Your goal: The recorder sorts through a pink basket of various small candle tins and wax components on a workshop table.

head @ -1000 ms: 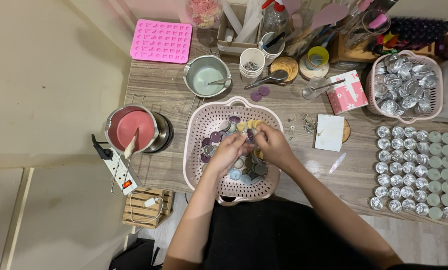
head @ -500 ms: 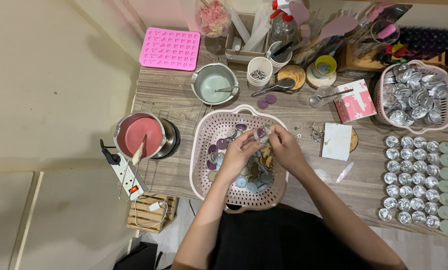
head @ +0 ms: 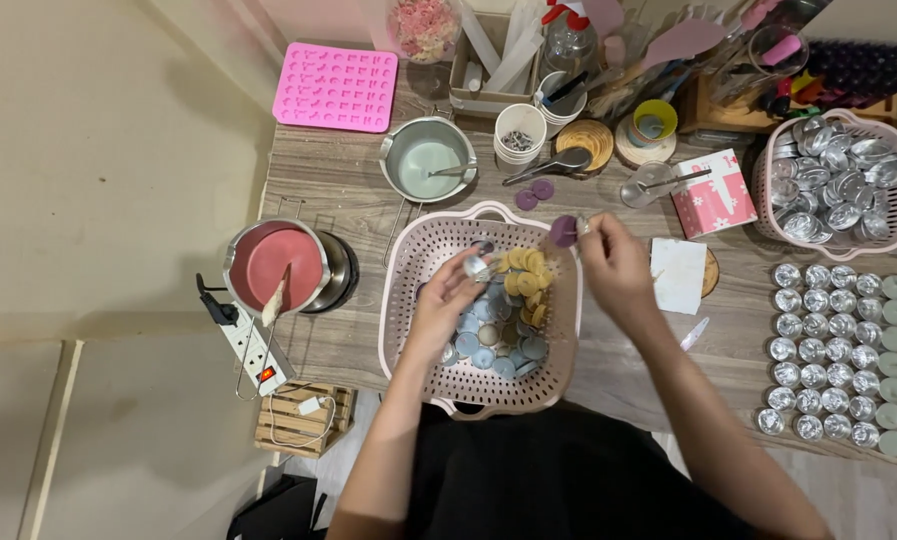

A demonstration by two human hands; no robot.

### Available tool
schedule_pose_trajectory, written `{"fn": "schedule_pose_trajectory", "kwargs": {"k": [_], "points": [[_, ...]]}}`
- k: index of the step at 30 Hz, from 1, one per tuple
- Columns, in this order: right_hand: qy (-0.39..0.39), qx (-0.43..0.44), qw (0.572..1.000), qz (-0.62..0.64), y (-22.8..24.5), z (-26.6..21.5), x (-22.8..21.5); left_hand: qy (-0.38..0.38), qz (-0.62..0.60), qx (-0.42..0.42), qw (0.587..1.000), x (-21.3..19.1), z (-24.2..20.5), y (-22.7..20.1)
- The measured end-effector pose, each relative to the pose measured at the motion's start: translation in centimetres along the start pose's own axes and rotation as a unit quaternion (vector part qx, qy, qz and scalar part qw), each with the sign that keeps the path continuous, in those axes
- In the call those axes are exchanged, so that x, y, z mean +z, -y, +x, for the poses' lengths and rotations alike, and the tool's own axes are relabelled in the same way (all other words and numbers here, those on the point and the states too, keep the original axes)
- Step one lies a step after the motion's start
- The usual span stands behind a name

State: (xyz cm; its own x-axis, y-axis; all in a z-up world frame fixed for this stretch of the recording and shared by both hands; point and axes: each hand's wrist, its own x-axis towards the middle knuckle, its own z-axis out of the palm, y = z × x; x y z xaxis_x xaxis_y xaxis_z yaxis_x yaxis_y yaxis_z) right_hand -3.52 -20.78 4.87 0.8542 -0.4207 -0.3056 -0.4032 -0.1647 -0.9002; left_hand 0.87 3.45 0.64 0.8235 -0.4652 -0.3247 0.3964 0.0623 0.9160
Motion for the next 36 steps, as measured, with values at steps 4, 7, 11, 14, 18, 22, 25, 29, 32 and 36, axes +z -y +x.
{"fn": "schedule_pose_trajectory", "kwargs": {"k": [4, 7, 11, 14, 18, 22, 25, 29, 32, 36], "points": [[-0.030, -0.104, 0.968, -0.227, -4.9, 5.1, -1.4, -0.004, -0.079, -0.006, 0.997, -2.3, -0.3, 3.0], [-0.060, -0.190, 0.931, -0.305, -7.9, 9.5, -0.7, -0.011, -0.145, -0.022, 0.989, -1.8, -1.0, 1.5], [-0.021, -0.161, 0.925, -0.342, -10.1, 14.2, 0.9, -0.025, -0.171, -0.068, 0.983, -0.3, -1.9, -0.7], [-0.034, -0.113, 0.941, -0.318, -12.9, 16.9, 1.7, -0.026, -0.185, -0.066, 0.980, -0.3, -2.7, -0.8], [-0.100, -0.046, 0.950, -0.293, -12.5, 15.3, 1.3, -0.036, -0.160, -0.061, 0.985, 0.8, -3.7, -1.3], [0.021, 0.119, 0.991, -0.063, -2.7, 4.4, 0.5, -0.060, 0.079, -0.083, 0.992, 4.7, -3.2, -3.1], [0.002, 0.092, 0.992, -0.089, -4.7, -0.3, -0.6, -0.033, 0.180, 0.040, 0.982, 7.8, -2.1, -2.8], [0.005, 0.111, 0.973, 0.202, -5.8, -3.0, -2.6, 0.011, 0.299, 0.200, 0.933, 11.7, 0.5, -1.1], [-0.034, 0.151, 0.944, 0.293, -8.5, -2.8, -4.9, 0.021, 0.402, 0.278, 0.872, 14.0, 2.5, 0.3], [-0.084, 0.100, 0.936, 0.327, -13.0, -0.5, -11.5, 0.049, 0.399, 0.290, 0.868, 16.8, 2.9, -0.6]]}}
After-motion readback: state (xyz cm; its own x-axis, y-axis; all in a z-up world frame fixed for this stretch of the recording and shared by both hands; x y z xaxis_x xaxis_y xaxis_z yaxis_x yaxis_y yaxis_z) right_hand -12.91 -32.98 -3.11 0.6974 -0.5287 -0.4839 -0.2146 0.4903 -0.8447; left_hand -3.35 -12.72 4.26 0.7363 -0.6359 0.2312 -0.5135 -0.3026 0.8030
